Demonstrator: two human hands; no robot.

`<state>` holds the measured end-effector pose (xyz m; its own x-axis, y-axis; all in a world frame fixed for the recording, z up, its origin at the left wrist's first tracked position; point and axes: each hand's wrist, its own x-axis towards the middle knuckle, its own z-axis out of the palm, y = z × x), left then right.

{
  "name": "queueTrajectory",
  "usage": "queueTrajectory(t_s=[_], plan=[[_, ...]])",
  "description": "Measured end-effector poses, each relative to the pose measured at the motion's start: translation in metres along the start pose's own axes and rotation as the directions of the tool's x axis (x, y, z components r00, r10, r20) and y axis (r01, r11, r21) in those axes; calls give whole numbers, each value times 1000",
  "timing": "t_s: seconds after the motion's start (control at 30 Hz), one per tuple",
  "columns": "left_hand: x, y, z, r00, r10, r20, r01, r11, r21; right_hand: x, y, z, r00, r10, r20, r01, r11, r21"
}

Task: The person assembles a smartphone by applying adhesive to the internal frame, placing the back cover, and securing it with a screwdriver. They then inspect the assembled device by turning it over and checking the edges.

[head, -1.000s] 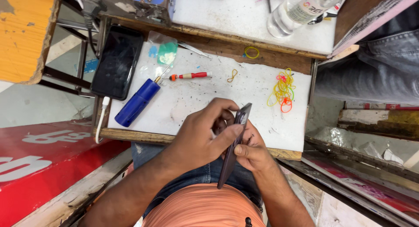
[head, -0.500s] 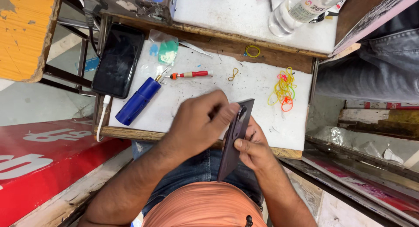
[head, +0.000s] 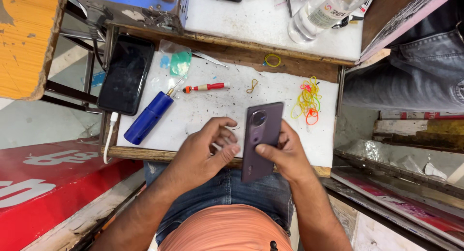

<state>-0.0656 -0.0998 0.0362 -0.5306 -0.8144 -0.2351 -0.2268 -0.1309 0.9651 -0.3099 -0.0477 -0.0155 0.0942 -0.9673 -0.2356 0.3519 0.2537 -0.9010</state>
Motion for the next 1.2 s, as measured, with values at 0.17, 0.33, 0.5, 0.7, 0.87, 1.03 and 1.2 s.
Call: queueTrajectory(t_s=[0.17, 0.33, 0.5, 0.7, 0.87, 1.03, 1.2], plan=[[7, -28, 24, 996, 89, -25, -92, 904, -418, -3, -25, 29, 998, 58, 11, -50, 929, -366], [9, -49, 28, 983, 18, -182, -143, 697, -703, -17, -50, 44, 989, -121, -86, 31, 735, -677], [15, -44, 28, 979, -19, -202, -173, 444, -879, -31, -53, 56, 964, -225, -142, 35, 635, -772], [16, -32, 43, 969, -24, -247, -214, 422, -881, -28, -24, 64, 965, -156, -211, 2, 809, -587], [17, -32, 33, 935, -57, -351, -258, 569, -781, -27, -9, 40, 979, -139, -149, 43, 856, -515], [11, -33, 13, 900, -68, -431, -294, 634, -715, -32, -8, -14, 812, -445, -378, 90, 735, -672], [5, -34, 1, 891, -45, -452, -298, 693, -656, -38, -22, -66, 699, -506, -505, -100, 630, -770]])
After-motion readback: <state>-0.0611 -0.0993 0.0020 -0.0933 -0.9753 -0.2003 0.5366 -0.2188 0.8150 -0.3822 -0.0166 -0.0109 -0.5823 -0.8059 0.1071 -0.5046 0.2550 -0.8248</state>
